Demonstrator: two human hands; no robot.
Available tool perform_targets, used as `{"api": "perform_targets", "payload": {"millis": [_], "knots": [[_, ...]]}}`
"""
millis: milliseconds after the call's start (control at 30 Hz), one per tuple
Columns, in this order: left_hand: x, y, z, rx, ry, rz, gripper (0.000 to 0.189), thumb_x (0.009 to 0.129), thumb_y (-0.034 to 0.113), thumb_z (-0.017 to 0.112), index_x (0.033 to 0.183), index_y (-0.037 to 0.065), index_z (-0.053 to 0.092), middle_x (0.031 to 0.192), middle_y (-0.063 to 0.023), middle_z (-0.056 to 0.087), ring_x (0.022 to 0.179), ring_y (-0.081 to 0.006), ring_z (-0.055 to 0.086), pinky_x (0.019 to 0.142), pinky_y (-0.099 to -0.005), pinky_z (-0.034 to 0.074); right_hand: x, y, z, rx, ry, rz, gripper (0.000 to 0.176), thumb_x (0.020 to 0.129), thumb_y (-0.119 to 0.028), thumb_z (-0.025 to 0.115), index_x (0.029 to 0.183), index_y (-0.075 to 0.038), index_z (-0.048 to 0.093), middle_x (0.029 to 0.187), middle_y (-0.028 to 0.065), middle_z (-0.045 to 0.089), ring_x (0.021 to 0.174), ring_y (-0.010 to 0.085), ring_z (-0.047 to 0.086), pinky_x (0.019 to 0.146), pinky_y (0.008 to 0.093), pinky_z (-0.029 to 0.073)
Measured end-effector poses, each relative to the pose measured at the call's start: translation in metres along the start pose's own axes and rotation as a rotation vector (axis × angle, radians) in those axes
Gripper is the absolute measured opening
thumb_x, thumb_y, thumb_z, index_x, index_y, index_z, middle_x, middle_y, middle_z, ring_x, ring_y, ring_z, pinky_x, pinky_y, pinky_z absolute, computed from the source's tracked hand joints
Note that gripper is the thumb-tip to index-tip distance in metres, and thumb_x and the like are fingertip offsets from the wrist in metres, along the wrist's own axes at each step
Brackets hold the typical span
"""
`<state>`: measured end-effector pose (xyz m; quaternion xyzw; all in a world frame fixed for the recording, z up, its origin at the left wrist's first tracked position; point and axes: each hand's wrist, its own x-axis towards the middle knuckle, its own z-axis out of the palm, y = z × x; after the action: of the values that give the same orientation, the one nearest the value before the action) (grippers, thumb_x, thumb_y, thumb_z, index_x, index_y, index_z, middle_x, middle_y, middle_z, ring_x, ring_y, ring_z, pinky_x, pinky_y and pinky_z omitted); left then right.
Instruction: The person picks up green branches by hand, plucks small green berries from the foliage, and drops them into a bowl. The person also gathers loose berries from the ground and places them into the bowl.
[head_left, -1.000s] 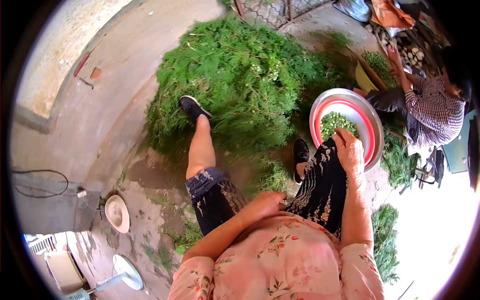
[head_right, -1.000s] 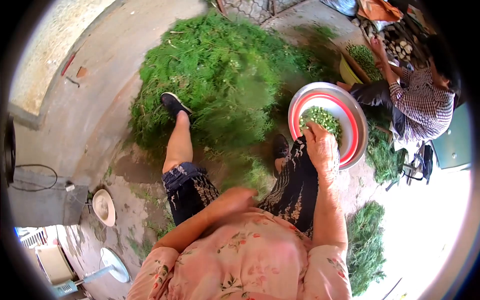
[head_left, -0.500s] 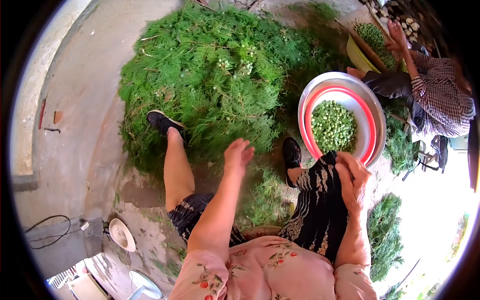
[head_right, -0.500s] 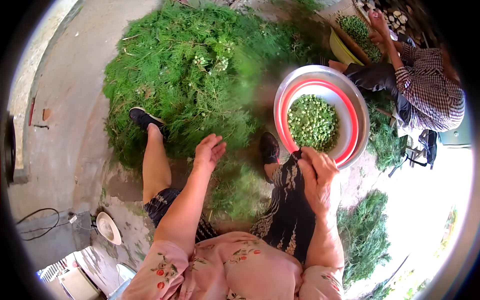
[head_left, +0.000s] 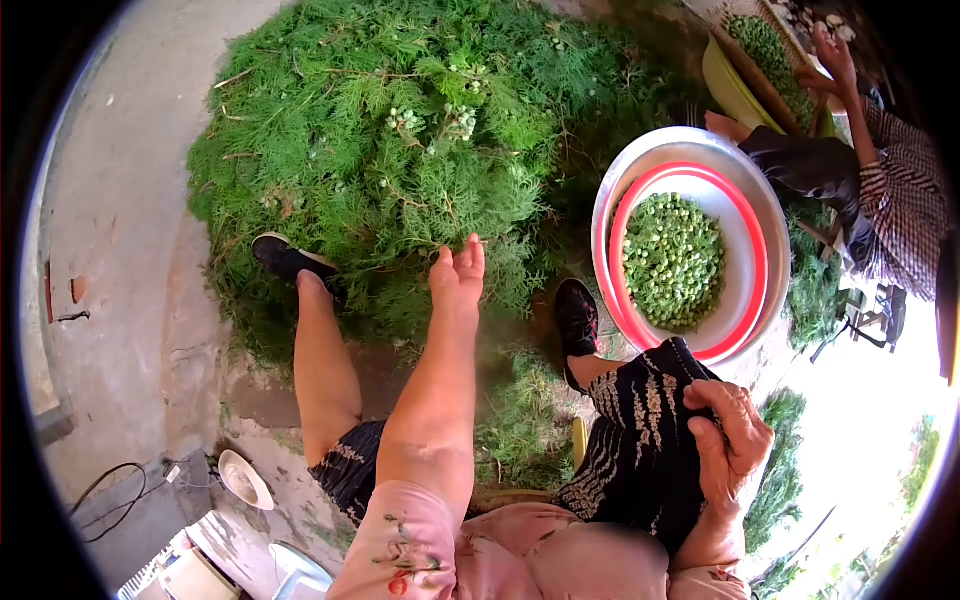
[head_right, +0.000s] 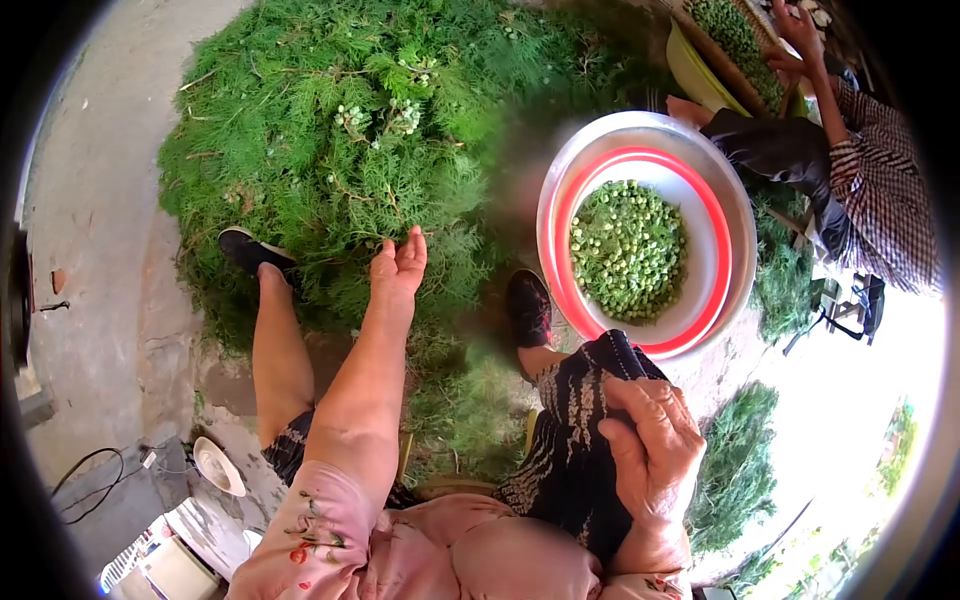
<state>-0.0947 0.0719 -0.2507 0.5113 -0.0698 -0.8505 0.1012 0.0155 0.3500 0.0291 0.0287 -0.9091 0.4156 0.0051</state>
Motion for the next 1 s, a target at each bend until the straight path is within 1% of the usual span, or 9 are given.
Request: {"api": "perform_targets", "payload": {"millis": [167,400,467,500,633,733,900,933,1000], "knots": [[0.011,0.012,-0.016,0.106,0.021,-0.097,0.031,0.091,0.034,0.045,0.108,0.008,0.042,0.085,-0.0124,0.056,0.076,-0.0242,0.06,0.063,-0.0351,0.052,-0.002,0.002,-0.002,0.018,0.0,0.007,0.024,0.07,-0.007,0.065,0.092,0.003,0.06,0.076,0.0112,0.059,0.072,0.0246,0.056,0.069,0.0316,0.044],[-0.063,0.024,-0.026,0.33,0.057,0.215,0.035,0.09,0.043,0.043,0.095,0.009,0.049,0.082,-0.0037,0.057,0.062,-0.0163,0.053,0.049,-0.0297,0.04,-0.01,-0.001,0.0,0.034,0.023,0.023,0.024,0.072,-0.002,0.062,0.096,0.002,0.06,0.078,0.0121,0.062,0.074,0.0243,0.059,0.07,0.0307,0.046],[-0.021,0.067,-0.084,0.147,-0.655,-0.406,0.046,0.09,0.05,0.036,0.086,0.008,0.054,0.085,-0.0081,0.059,0.074,-0.0284,0.059,0.059,-0.0432,0.046,-0.012,-0.004,0.0,0.019,0.032,0.033,0.024,0.073,-0.002,0.062,0.096,0.001,0.06,0.079,0.0118,0.062,0.074,0.0237,0.059,0.07,0.0304,0.046],[-0.032,0.077,-0.089,0.251,-0.647,-0.447,0.048,0.089,0.052,0.036,0.083,0.008,0.054,0.087,-0.0103,0.06,0.078,-0.0325,0.059,0.063,-0.0476,0.046,-0.014,-0.004,0.0,0.024,0.031,0.033,0.023,0.074,-0.002,0.061,0.097,-0.001,0.061,0.08,0.0115,0.062,0.074,0.0231,0.059,0.07,0.0297,0.046],[-0.061,0.095,-0.105,0.114,-1.266,-0.632,0.056,0.088,0.054,0.033,0.095,0.004,0.057,0.113,-0.0198,0.054,0.094,-0.0447,0.054,0.079,-0.0614,0.041,-0.023,-0.008,0.002,0.023,0.038,0.009,0.021,0.077,-0.004,0.06,0.098,-0.001,0.06,0.082,0.0128,0.063,0.077,0.0225,0.061,0.07,0.0291,0.046],[-0.239,0.083,-0.045,0.349,-0.546,-0.183,0.036,0.088,0.05,0.041,0.091,0.016,0.052,0.061,0.0026,0.048,0.048,-0.0244,0.058,0.042,-0.0394,0.051,-0.027,-0.009,0.005,0.053,0.06,-0.007,0.02,0.079,-0.005,0.059,0.098,-0.001,0.06,0.083,0.0136,0.063,0.077,0.0226,0.062,0.069,0.0287,0.047],[-0.244,0.096,-0.076,0.239,-0.985,-0.293,0.039,0.093,0.044,0.03,0.108,0.013,0.047,0.062,-0.0016,0.045,0.053,-0.0214,0.058,0.039,-0.0447,0.052,-0.033,-0.026,0.017,0.214,-0.026,-0.011,0.019,0.081,-0.003,0.056,0.099,0.001,0.06,0.085,0.0127,0.063,0.074,0.0161,0.061,0.067,0.0257,0.047],[-0.249,0.1,-0.077,0.239,-1.052,-0.336,0.04,0.093,0.042,0.028,0.109,0.011,0.047,0.063,-0.0021,0.046,0.053,-0.0191,0.057,0.041,-0.0404,0.052,-0.037,-0.037,0.023,0.333,-0.12,0.1,0.02,0.081,-0.003,0.055,0.1,0.002,0.06,0.088,0.012,0.062,0.075,0.0131,0.06,0.066,0.0248,0.047],[-0.258,0.108,-0.08,0.247,-1.187,-0.42,0.041,0.095,0.038,0.025,0.112,0.008,0.046,0.063,-0.003,0.047,0.054,-0.0144,0.053,0.044,-0.0318,0.051,-0.043,-0.047,0.046,0.408,-0.179,-0.134,0.022,0.079,0.004,0.054,0.1,0.002,0.06,0.099,0.012,0.059,0.069,0.0121,0.058,0.063,0.0239,0.047]]}}
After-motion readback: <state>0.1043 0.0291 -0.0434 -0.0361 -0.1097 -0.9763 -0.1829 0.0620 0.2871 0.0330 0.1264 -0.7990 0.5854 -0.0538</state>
